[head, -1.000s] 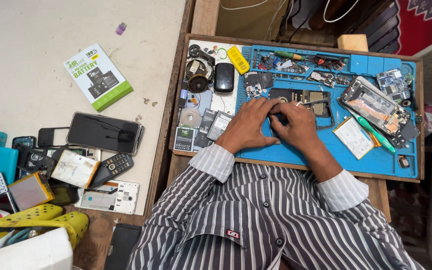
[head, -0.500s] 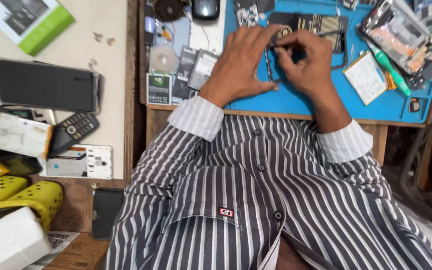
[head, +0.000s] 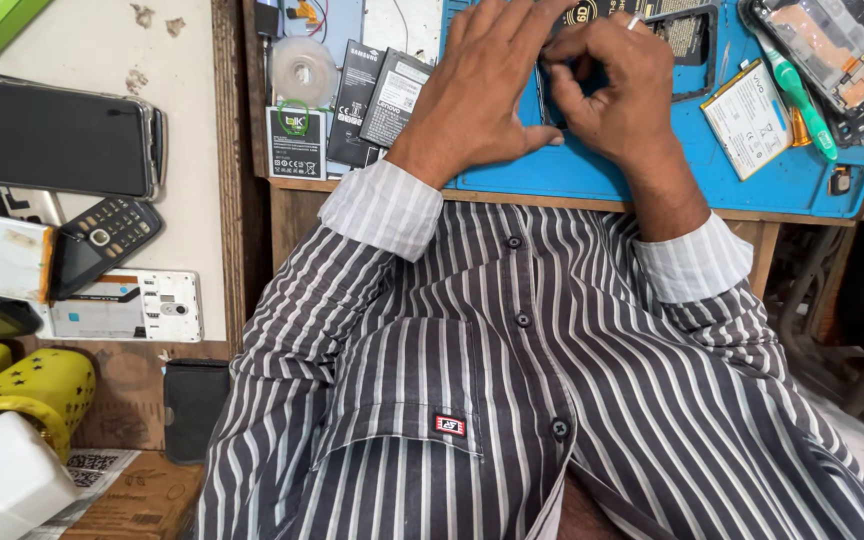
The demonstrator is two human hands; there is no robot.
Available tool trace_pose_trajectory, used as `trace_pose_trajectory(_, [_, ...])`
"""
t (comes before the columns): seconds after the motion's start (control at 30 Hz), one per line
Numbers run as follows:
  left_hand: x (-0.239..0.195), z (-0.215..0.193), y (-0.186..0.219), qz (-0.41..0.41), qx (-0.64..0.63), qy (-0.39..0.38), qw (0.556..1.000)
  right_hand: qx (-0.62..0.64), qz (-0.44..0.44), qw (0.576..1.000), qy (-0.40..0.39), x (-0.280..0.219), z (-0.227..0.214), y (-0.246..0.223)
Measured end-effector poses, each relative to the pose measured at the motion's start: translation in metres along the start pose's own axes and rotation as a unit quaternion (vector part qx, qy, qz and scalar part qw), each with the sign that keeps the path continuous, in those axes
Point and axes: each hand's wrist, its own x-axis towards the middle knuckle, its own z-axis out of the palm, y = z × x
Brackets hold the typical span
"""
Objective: The person uses a small metal tool to scrape and clean the edges of a rectangular metal frame on a blue work mat. They repeatedly lift, rotate, and scrape the frame while handling it with both hands.
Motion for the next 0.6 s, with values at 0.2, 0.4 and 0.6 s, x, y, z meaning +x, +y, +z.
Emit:
trace_pose_trajectory(0.2, [-0.004, 0.005, -0.002, 0.008, 0.029, 0.001, 1.000, -0.003, -0.015, 0.999, -0.047, -0.008, -0.009, -0.006])
trace_pose_trajectory(0.4, [-0.008, 0.008, -0.003, -0.007, 0.016, -0.024, 1.000, 0.037, -0.022, 0.996, -0.075, -0.025, -0.019, -0.013])
trace_pose_trajectory(0.6, [-0.007, 0.003, -0.002, 0.011, 0.019, -0.026, 0.999, 0.012, -0.011, 0.998, -0.058, -0.020, -0.013, -0.004])
